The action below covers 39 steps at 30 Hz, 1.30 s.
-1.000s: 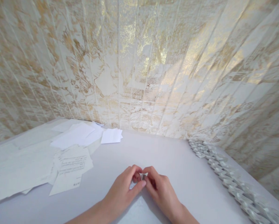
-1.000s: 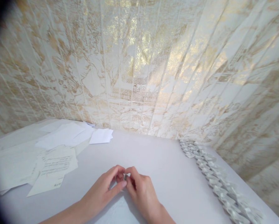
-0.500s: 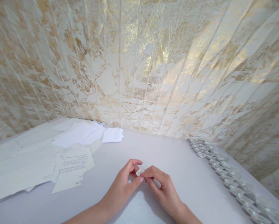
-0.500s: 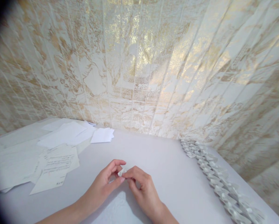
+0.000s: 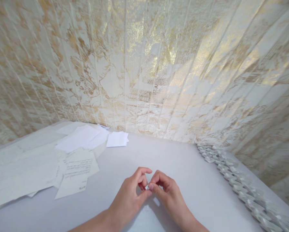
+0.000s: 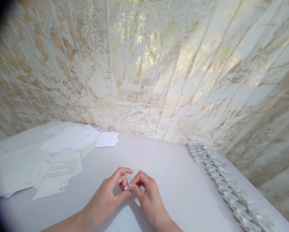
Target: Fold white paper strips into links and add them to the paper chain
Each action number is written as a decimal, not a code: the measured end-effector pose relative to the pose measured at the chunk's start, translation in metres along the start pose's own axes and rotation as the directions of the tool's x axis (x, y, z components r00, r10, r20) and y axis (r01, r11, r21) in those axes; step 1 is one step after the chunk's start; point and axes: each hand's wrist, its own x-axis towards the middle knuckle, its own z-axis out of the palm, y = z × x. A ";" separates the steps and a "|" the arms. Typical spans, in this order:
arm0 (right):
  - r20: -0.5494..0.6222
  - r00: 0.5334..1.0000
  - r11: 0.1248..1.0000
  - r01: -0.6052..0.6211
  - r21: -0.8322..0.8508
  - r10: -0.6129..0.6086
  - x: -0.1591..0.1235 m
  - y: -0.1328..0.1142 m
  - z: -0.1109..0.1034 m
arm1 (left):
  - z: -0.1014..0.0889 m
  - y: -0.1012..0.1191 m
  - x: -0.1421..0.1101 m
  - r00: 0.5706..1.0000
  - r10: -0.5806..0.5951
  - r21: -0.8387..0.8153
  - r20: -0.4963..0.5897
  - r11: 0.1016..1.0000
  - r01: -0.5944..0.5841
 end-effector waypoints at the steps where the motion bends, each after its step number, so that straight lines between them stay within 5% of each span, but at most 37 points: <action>1: 0.009 1.000 1.000 -0.018 0.021 0.018 0.000 0.001 0.000 | 0.000 0.000 0.000 1.000 0.002 -0.002 0.002 1.000 -0.002; 5: 0.053 0.996 0.989 -0.076 0.128 0.070 0.003 0.006 0.002 | -0.001 -0.001 0.001 1.000 0.018 -0.030 -0.022 0.999 -0.019; 10: 0.030 1.000 0.976 0.003 0.220 -0.010 0.003 0.007 0.002 | -0.004 0.002 0.004 0.999 0.030 -0.071 -0.036 0.997 -0.032; 17: -0.046 0.999 0.994 0.006 0.110 -0.001 0.004 0.013 -0.006 | -0.006 -0.001 0.004 0.998 0.028 -0.029 -0.049 0.999 -0.029; 24: 0.012 1.000 0.990 -0.004 0.138 0.003 0.003 0.010 -0.007 | -0.009 -0.002 0.007 0.998 -0.021 -0.037 -0.057 0.999 0.019; 39: -0.031 0.998 0.998 0.059 0.026 -0.058 0.003 0.008 -0.006 | -0.010 -0.002 0.006 0.997 0.058 -0.039 -0.044 0.997 -0.060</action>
